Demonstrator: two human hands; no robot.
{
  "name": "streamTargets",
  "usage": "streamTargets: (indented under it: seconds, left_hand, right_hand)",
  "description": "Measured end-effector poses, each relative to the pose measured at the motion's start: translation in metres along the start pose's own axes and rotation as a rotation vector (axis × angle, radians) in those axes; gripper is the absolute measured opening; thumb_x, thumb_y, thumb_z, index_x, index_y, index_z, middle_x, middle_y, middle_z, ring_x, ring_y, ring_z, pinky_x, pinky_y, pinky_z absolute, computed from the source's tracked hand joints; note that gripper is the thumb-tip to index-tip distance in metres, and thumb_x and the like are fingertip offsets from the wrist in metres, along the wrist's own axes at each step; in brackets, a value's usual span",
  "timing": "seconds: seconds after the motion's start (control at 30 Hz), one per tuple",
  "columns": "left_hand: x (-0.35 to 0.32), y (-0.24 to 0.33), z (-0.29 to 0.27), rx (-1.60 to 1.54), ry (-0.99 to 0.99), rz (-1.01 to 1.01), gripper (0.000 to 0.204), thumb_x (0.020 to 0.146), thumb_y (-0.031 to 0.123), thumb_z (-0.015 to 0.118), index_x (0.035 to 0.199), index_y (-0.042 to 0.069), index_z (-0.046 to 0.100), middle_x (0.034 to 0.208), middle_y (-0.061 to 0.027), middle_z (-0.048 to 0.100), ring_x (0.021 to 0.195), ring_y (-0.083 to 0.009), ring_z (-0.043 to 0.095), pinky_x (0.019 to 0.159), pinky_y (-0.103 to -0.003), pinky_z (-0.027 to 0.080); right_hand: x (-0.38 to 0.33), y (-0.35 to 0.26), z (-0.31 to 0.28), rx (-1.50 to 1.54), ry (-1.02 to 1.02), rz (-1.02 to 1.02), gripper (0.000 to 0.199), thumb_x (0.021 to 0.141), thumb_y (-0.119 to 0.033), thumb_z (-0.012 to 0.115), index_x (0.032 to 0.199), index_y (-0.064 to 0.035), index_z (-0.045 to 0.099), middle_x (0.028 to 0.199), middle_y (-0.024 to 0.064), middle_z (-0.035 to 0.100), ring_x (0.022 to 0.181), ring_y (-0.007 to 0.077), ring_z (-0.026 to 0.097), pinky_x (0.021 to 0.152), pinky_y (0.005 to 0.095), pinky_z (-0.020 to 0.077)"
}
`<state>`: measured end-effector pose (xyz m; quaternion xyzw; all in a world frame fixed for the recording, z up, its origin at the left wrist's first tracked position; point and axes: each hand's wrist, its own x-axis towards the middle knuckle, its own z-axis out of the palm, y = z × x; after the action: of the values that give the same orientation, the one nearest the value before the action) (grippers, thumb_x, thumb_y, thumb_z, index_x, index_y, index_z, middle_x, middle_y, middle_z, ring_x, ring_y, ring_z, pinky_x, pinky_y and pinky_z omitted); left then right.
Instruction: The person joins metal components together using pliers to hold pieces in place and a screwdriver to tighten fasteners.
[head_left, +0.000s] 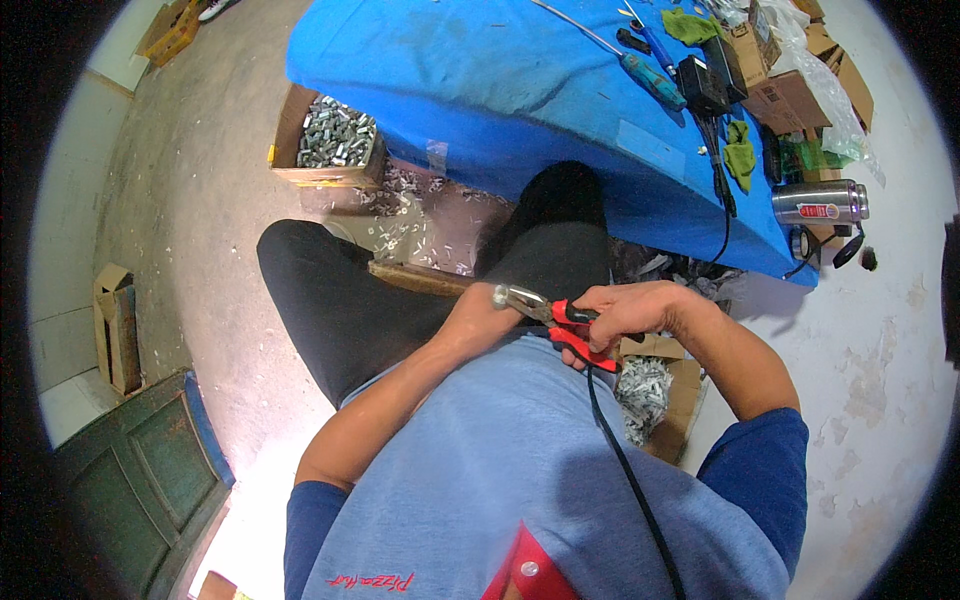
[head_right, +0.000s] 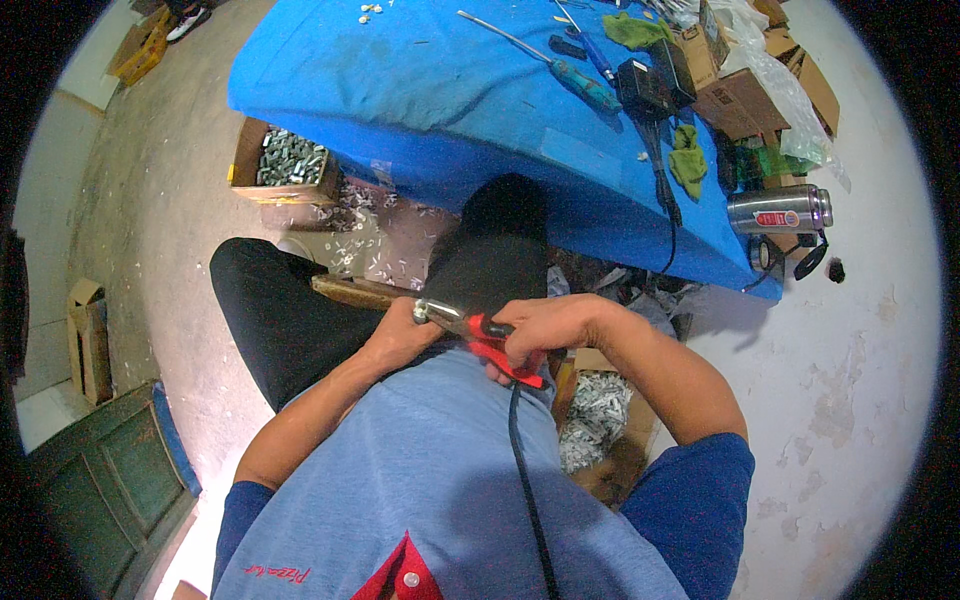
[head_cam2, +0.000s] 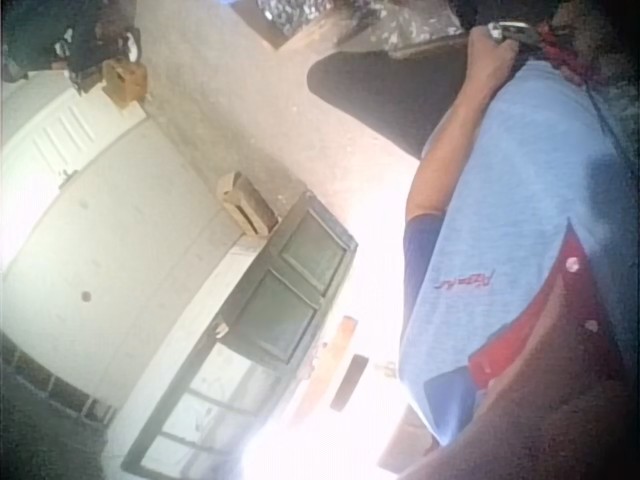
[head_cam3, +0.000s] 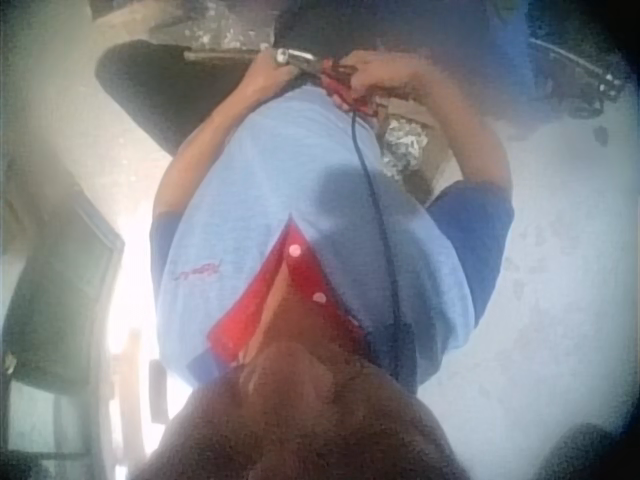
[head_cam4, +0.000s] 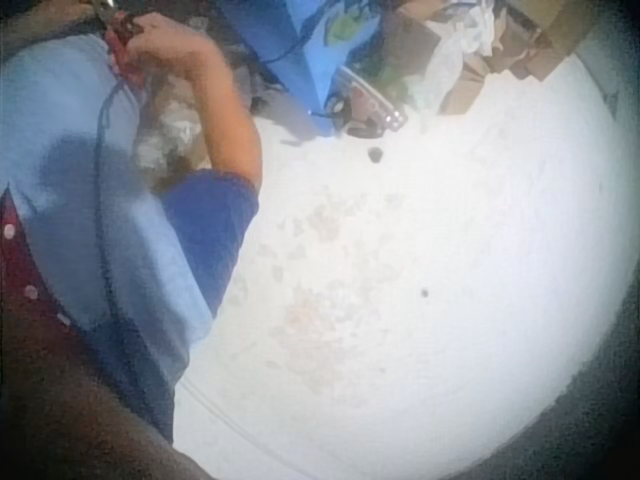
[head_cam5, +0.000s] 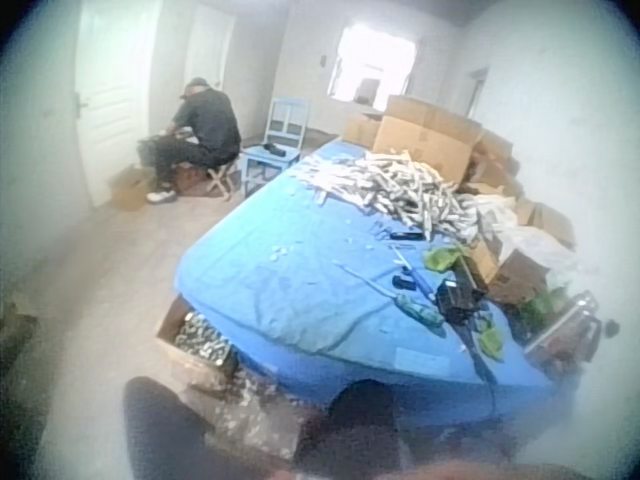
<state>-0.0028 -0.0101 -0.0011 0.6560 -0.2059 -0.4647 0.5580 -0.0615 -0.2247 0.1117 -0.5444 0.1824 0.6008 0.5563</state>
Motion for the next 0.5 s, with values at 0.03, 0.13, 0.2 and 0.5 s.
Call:
streamTargets:
  seconds: [0.03,0.13,0.2,0.5]
  left_hand:
    - [-0.001,0.002,-0.001,0.008,-0.003,0.002,0.019,0.085,0.016,0.062,0.088,-0.001,0.069,0.074,-0.0133,0.068,0.07,-0.0162,0.063,0.066,-0.035,0.049]
    - [-0.001,0.001,-0.001,0.034,-0.014,0.018,0.015,0.085,0.013,0.062,0.086,-0.001,0.067,0.074,-0.0061,0.066,0.07,-0.0117,0.058,0.064,-0.033,0.048]
    - [0.0,-0.004,0.002,0.101,-0.017,0.061,0.014,0.084,0.012,0.062,0.086,-0.001,0.066,0.073,-0.0046,0.066,0.07,-0.0106,0.057,0.064,-0.033,0.048]
    - [0.0,0.005,0.001,0.177,-0.006,0.033,0.017,0.083,0.015,0.063,0.082,-0.002,0.067,0.069,-0.0111,0.065,0.066,-0.0138,0.057,0.063,-0.036,0.046]
  right_hand:
    - [0.0,0.002,0.0,0.014,-0.001,-0.02,0.037,0.071,-0.01,0.06,0.106,0.0029,0.061,0.099,0.0113,0.07,0.086,0.0176,0.067,0.072,0.0298,0.054]
    - [-0.001,0.003,0.002,0.061,-0.018,-0.067,0.037,0.071,-0.011,0.061,0.106,0.0019,0.062,0.099,0.0109,0.07,0.084,0.0176,0.067,0.071,0.0297,0.0542]
    - [0.001,0.003,0.004,0.063,-0.033,-0.081,0.037,0.071,-0.011,0.061,0.107,0.0018,0.061,0.099,0.0108,0.07,0.085,0.0174,0.067,0.071,0.0293,0.0543]
    - [-0.006,0.004,0.012,0.046,-0.016,-0.107,0.042,0.072,-0.008,0.06,0.113,0.0019,0.058,0.101,0.0103,0.069,0.088,0.0164,0.066,0.07,0.0288,0.0538]
